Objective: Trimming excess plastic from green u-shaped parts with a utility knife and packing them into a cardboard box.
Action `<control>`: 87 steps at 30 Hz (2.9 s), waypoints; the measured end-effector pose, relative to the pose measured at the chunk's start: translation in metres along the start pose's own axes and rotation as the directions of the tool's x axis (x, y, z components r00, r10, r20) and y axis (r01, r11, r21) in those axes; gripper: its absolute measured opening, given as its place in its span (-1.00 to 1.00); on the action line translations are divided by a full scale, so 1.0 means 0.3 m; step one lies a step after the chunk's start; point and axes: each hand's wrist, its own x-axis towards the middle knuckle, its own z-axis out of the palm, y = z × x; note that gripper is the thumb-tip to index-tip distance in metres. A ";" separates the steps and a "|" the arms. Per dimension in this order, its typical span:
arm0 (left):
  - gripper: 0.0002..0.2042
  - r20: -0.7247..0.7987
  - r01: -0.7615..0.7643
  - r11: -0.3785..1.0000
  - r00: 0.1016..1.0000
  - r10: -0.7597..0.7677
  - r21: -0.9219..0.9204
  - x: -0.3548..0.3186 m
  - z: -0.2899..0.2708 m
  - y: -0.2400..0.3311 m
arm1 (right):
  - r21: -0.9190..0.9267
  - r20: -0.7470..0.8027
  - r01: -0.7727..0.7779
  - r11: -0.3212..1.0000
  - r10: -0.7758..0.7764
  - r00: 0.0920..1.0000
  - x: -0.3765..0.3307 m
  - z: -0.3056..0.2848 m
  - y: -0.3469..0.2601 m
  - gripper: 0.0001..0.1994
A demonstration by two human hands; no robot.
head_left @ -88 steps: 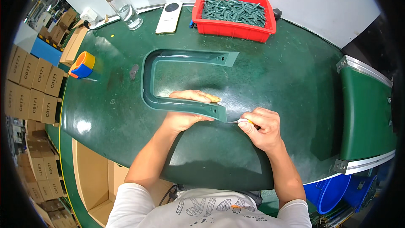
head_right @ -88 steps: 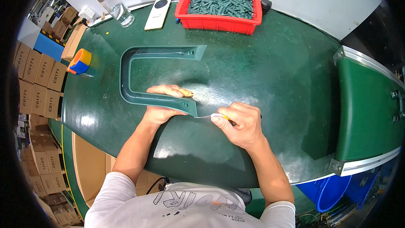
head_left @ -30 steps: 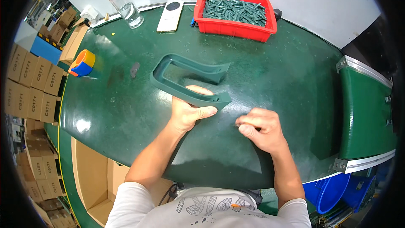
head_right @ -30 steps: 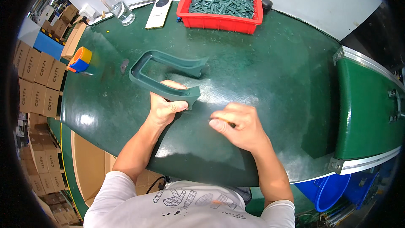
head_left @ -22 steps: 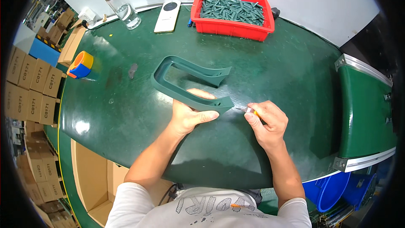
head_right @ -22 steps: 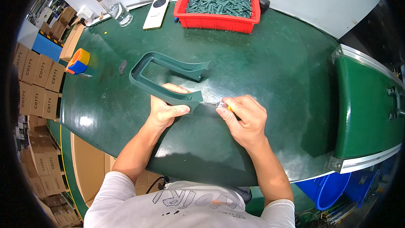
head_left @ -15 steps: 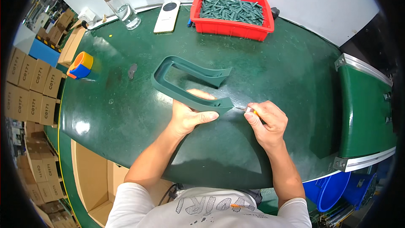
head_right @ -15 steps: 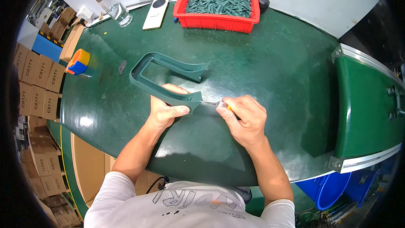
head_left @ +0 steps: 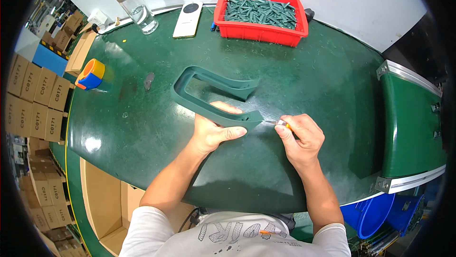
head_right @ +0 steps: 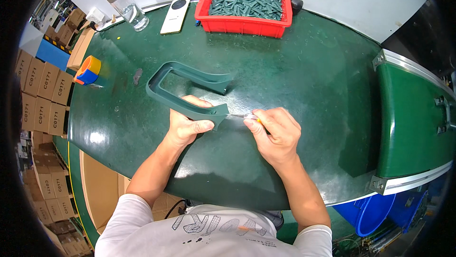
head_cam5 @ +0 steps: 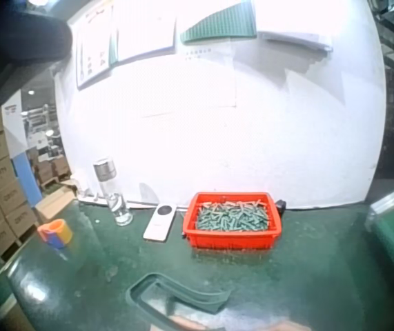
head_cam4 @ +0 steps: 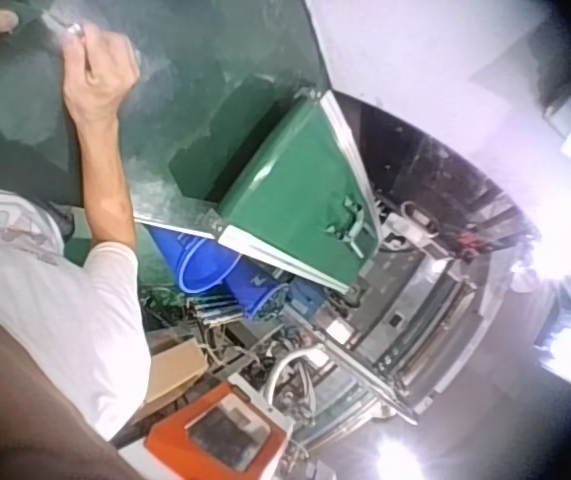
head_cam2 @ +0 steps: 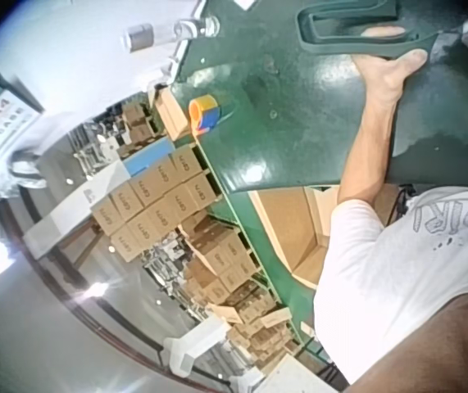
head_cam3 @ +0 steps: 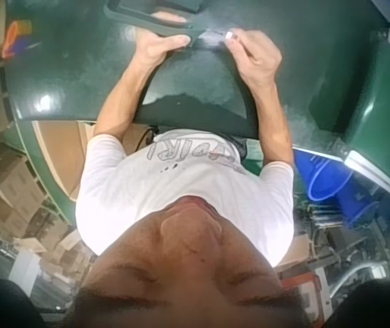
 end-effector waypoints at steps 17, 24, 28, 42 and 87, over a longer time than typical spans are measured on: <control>-0.60 0.330 -0.090 0.992 0.937 0.114 -0.088 0.004 0.027 -0.009 | -0.011 -0.115 -0.292 0.956 0.289 0.950 0.001 -0.012 0.055 -0.82; -0.61 0.321 -0.158 0.984 0.931 0.175 -0.077 0.006 0.029 0.000 | -0.040 -0.085 -0.288 0.957 0.284 0.955 0.008 -0.017 0.048 -0.82; -0.58 0.284 -0.147 0.988 0.946 0.155 -0.050 0.001 0.035 0.000 | -0.045 -0.086 -0.279 0.959 0.275 0.958 0.004 -0.011 0.051 -0.82; -0.60 0.389 -0.085 0.980 0.909 0.150 -0.180 -0.005 0.054 0.008 | -0.096 -0.215 -0.262 0.960 0.237 0.947 0.013 -0.029 0.072 -0.84; -0.63 0.377 -0.041 0.998 0.925 0.052 -0.039 0.000 0.030 0.000 | 0.409 0.399 -0.729 0.549 0.611 0.684 0.034 -0.117 0.076 -0.58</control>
